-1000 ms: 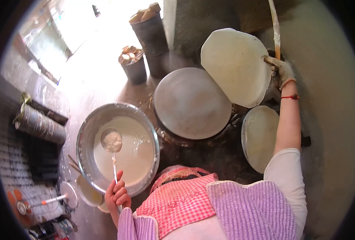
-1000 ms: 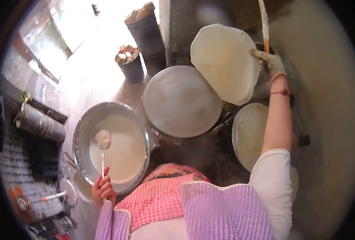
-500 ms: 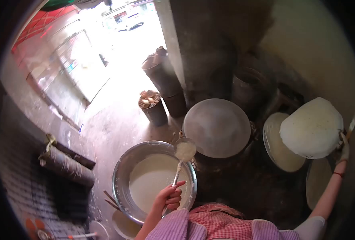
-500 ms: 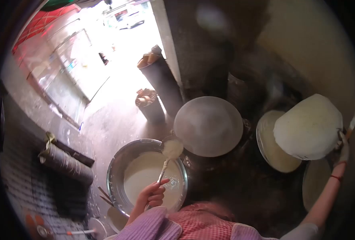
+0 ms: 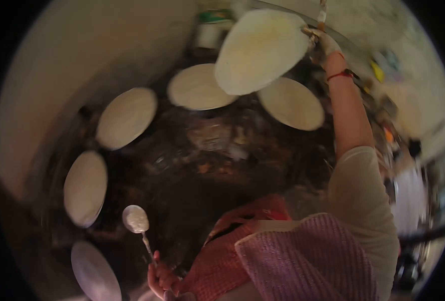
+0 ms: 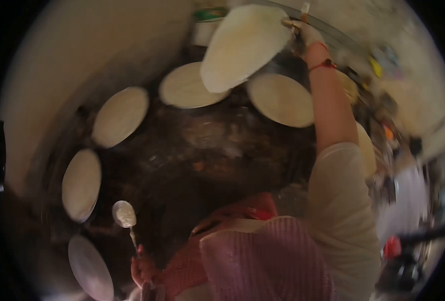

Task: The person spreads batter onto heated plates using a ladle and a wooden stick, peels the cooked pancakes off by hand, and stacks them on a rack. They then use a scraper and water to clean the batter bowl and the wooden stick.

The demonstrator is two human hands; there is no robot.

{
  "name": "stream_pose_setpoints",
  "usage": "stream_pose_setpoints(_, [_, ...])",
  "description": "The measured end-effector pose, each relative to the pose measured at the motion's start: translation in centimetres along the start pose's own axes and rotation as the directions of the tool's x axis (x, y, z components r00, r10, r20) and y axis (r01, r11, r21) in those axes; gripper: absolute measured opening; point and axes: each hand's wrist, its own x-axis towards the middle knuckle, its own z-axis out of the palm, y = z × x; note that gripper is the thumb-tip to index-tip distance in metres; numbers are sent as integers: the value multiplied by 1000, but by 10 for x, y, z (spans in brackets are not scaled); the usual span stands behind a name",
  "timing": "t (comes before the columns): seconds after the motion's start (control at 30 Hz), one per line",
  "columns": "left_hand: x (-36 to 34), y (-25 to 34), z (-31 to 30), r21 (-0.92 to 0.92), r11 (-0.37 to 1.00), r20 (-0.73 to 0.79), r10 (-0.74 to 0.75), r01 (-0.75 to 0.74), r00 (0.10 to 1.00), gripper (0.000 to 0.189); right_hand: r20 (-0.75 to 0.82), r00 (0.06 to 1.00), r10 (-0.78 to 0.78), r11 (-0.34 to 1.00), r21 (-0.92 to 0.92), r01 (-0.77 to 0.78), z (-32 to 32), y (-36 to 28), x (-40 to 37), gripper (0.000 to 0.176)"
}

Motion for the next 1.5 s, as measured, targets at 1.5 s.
stream_pose_setpoints(1.5, [-107, -183, -36, -449, 461, 74, 873, -766, 482, 49, 987, -85, 135, 706, -36, 707, 142, 334, -283, 58])
